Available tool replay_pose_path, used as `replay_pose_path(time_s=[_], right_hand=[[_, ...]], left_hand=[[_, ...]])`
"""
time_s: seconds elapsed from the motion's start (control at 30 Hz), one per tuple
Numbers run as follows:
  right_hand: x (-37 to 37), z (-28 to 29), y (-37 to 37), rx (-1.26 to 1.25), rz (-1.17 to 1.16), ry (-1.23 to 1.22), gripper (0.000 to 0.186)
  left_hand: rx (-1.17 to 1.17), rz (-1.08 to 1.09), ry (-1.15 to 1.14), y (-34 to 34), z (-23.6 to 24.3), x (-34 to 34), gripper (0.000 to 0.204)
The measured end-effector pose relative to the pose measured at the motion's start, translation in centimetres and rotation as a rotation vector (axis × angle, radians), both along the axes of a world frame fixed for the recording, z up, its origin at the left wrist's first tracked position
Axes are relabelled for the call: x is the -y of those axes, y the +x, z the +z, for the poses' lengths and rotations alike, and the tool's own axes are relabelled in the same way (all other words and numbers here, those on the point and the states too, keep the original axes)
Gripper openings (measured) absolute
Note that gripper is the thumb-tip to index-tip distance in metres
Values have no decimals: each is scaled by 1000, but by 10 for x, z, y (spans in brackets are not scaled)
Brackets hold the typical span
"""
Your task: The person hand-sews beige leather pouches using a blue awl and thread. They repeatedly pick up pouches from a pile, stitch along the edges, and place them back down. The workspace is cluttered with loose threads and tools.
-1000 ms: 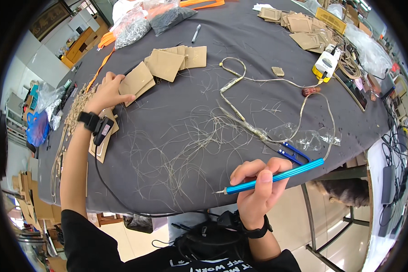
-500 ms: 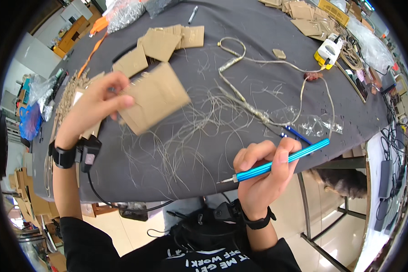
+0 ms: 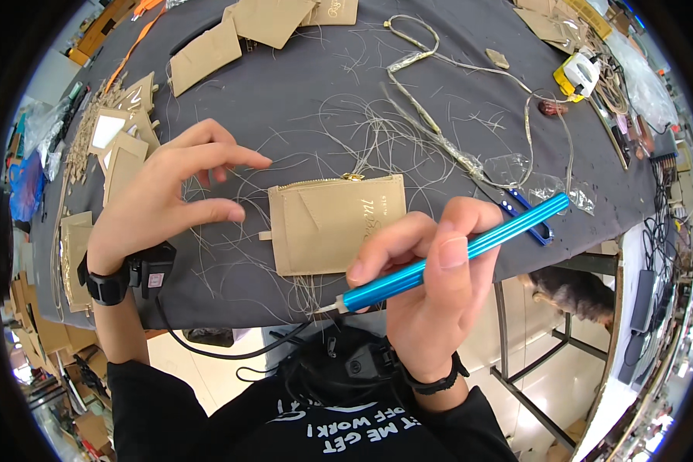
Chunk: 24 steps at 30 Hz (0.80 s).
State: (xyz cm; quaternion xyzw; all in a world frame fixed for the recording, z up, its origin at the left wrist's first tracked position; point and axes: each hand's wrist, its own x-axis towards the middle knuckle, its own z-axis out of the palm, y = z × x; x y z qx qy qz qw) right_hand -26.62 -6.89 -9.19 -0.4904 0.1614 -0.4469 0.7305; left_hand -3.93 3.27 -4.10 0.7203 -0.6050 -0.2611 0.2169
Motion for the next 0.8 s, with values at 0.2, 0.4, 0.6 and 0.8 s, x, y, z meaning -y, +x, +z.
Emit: replay_pose_path(time_s=[0.2, 0.4, 0.6, 0.8], right_hand=[[-5, 3, 15, -50, 50, -13, 22], [0, -6, 35, -199, -107, -153, 27], [4, -12, 38, -239, -34, -291, 27], [6, -12, 37, -307, 51, -371, 28]], left_hand=[[-44, 20, -77, -15, -20, 4, 27], [59, 51, -207, -17, -24, 0, 20], [56, 78, -206, -11, -25, -3, 10], [30, 136, -121, -13, -21, -1, 5]])
